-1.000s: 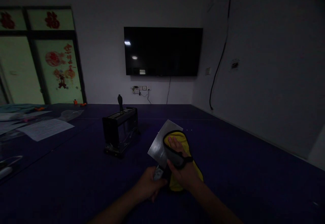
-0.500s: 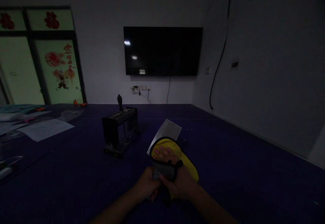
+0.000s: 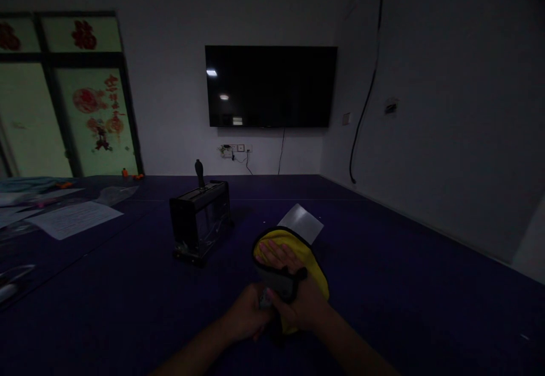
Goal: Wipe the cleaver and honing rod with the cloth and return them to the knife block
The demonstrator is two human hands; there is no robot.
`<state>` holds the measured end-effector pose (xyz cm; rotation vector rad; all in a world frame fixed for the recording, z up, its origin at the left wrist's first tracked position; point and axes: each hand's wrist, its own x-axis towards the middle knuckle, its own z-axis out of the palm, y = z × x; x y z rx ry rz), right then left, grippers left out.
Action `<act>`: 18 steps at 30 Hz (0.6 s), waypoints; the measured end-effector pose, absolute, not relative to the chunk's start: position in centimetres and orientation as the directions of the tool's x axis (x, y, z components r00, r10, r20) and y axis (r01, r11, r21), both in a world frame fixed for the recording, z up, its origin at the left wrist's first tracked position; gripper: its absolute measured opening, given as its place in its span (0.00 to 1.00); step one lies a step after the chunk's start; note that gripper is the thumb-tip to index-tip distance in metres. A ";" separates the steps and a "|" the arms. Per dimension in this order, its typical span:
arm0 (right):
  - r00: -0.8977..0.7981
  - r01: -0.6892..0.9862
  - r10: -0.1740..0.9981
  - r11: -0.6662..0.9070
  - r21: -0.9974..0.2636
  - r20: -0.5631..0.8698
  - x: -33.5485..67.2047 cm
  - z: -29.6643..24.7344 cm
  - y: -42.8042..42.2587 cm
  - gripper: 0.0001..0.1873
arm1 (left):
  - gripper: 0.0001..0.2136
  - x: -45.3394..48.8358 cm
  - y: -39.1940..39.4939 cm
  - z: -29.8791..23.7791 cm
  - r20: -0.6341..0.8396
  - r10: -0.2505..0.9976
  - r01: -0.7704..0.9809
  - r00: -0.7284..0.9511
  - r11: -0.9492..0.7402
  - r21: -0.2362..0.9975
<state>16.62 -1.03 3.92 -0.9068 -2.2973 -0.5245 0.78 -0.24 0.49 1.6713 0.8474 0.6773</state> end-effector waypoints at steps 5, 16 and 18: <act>-0.428 0.819 0.510 0.569 0.081 0.746 17.5 4.5 -0.3 0.34 | 0.05 0.8 -0.5 0.5 0.004 0.805 0.193 0.593 -0.148 0.970; -0.180 0.907 0.435 0.421 -0.022 0.882 20.7 5.3 1.5 0.30 | 0.08 0.7 -0.7 0.8 -0.033 0.801 0.234 0.598 -0.135 0.963; -0.155 0.909 0.428 0.414 -0.041 0.891 21.0 5.4 1.6 0.29 | 0.08 0.7 -0.7 0.8 -0.043 0.804 0.249 0.594 -0.133 0.959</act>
